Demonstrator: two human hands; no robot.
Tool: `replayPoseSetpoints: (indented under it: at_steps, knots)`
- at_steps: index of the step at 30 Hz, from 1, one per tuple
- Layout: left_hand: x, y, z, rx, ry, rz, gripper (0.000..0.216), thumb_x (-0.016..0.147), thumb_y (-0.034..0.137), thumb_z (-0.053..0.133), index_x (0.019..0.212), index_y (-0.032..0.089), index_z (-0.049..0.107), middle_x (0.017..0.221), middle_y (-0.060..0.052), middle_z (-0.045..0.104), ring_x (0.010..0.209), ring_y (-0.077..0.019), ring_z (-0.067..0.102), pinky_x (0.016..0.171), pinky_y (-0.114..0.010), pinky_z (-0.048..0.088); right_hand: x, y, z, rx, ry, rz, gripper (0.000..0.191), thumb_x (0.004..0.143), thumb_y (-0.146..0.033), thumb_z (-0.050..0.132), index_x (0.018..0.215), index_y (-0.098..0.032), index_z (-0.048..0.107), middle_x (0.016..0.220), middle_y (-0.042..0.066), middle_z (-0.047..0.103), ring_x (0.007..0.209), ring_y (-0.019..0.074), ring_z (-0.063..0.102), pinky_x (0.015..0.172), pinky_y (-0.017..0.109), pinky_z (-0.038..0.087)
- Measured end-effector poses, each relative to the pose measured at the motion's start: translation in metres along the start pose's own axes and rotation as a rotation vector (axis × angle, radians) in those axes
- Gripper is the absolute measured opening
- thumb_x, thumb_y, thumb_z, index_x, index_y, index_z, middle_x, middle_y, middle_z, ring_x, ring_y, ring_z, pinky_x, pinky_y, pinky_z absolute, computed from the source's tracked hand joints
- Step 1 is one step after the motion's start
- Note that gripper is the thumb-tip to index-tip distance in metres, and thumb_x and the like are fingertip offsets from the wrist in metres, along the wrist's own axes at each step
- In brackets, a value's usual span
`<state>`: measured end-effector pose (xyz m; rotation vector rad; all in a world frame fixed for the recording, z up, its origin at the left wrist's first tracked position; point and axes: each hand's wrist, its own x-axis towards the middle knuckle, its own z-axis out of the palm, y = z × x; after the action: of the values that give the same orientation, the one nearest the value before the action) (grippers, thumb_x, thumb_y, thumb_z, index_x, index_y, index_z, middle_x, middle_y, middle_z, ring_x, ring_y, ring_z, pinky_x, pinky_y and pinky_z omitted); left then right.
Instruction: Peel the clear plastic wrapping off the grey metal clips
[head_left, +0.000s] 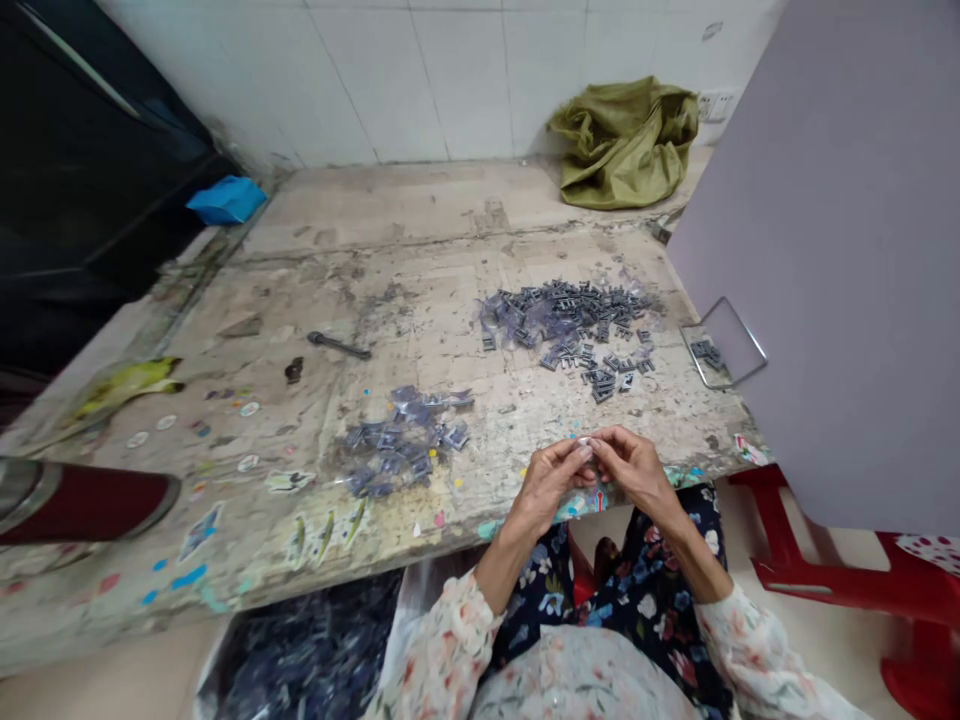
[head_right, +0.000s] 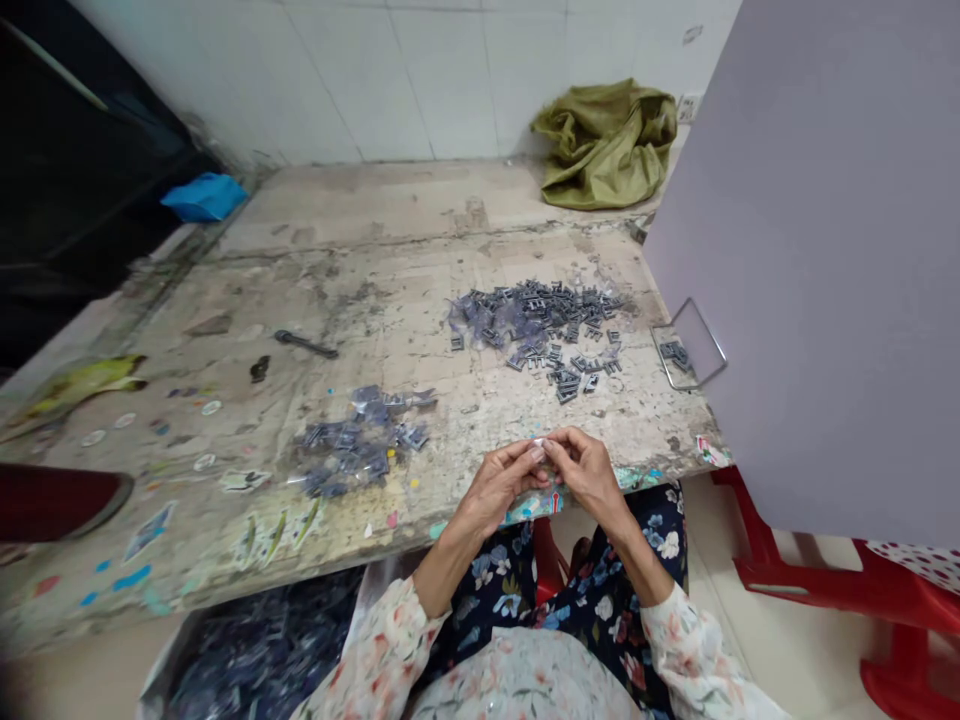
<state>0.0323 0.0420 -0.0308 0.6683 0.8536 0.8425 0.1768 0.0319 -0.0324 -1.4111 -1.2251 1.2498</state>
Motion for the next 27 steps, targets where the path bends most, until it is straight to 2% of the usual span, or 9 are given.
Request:
replayPoseSetpoints:
  at_steps: [4, 7, 9, 11, 15, 18, 23, 27]
  knots:
    - [-0.004, 0.0, -0.001, -0.068, 0.135, -0.004, 0.042, 0.064, 0.042, 0.084, 0.091, 0.012, 0.074, 0.075, -0.003, 0.069, 0.062, -0.0092, 0.063, 0.065, -0.021, 0.055, 0.015, -0.003, -0.005, -0.227, 0.073, -0.201, 0.027, 0.087, -0.044, 0.058, 0.085, -0.018, 0.067, 0.079, 0.003, 0.066, 0.068, 0.015, 0.06, 0.061, 0.026, 0.049]
    - [-0.006, 0.003, -0.004, -0.113, 0.18, -0.01, 0.041, 0.063, 0.04, 0.085, 0.088, 0.01, 0.074, 0.082, -0.007, 0.072, 0.062, -0.0086, 0.064, 0.063, -0.02, 0.055, 0.047, -0.007, -0.012, -0.428, 0.201, -0.367, 0.024, 0.092, -0.037, 0.052, 0.092, -0.019, 0.067, 0.086, 0.005, 0.067, 0.075, 0.0172, 0.06, 0.069, 0.03, 0.049]
    - [-0.007, 0.004, -0.006, -0.144, 0.181, -0.011, 0.04, 0.063, 0.039, 0.085, 0.087, 0.009, 0.074, 0.085, -0.009, 0.073, 0.062, -0.0088, 0.064, 0.063, -0.02, 0.055, 0.075, -0.011, -0.012, -0.63, 0.237, -0.477, 0.023, 0.093, -0.029, 0.048, 0.097, -0.018, 0.067, 0.094, 0.008, 0.067, 0.087, 0.0209, 0.059, 0.079, 0.034, 0.048]
    - [-0.009, 0.004, -0.009, -0.165, 0.177, -0.005, 0.039, 0.064, 0.038, 0.085, 0.088, 0.009, 0.074, 0.086, -0.01, 0.074, 0.063, -0.0093, 0.064, 0.065, -0.021, 0.055, 0.102, -0.015, -0.008, -0.821, 0.227, -0.526, 0.025, 0.094, -0.022, 0.045, 0.105, -0.017, 0.067, 0.104, 0.011, 0.067, 0.099, 0.0243, 0.055, 0.088, 0.037, 0.045]
    - [-0.011, 0.002, -0.013, -0.21, 0.181, 0.023, 0.04, 0.067, 0.038, 0.083, 0.091, 0.008, 0.073, 0.086, -0.01, 0.074, 0.064, -0.0107, 0.066, 0.067, -0.024, 0.056, 0.135, -0.02, 0.006, -1.126, 0.119, -0.484, 0.026, 0.094, -0.02, 0.044, 0.11, -0.016, 0.065, 0.113, 0.015, 0.064, 0.107, 0.0289, 0.049, 0.089, 0.04, 0.039]
    - [-0.009, 0.001, -0.016, -0.258, 0.183, 0.039, 0.039, 0.067, 0.038, 0.083, 0.091, 0.008, 0.073, 0.084, -0.01, 0.074, 0.064, -0.0113, 0.066, 0.067, -0.025, 0.056, 0.138, -0.019, 0.011, -1.256, 0.079, -0.449, 0.023, 0.093, -0.019, 0.046, 0.106, -0.014, 0.065, 0.109, 0.017, 0.063, 0.107, 0.0314, 0.047, 0.088, 0.043, 0.036]
    - [-0.007, 0.002, -0.016, -0.289, 0.171, 0.031, 0.037, 0.066, 0.034, 0.083, 0.089, 0.008, 0.072, 0.083, -0.01, 0.074, 0.065, -0.0127, 0.067, 0.068, -0.026, 0.057, 0.126, -0.02, 0.009, -1.227, 0.129, -0.397, 0.019, 0.09, -0.024, 0.053, 0.103, -0.015, 0.064, 0.106, 0.016, 0.062, 0.105, 0.0316, 0.047, 0.086, 0.041, 0.035]
    - [-0.014, 0.004, -0.015, -0.31, 0.178, -0.014, 0.032, 0.065, 0.033, 0.084, 0.081, 0.008, 0.071, 0.075, -0.008, 0.073, 0.061, -0.0133, 0.068, 0.065, -0.025, 0.057, 0.099, -0.021, 0.007, -1.195, 0.127, -0.484, 0.013, 0.091, -0.021, 0.051, 0.095, -0.017, 0.063, 0.098, 0.012, 0.063, 0.099, 0.0277, 0.051, 0.082, 0.037, 0.037]
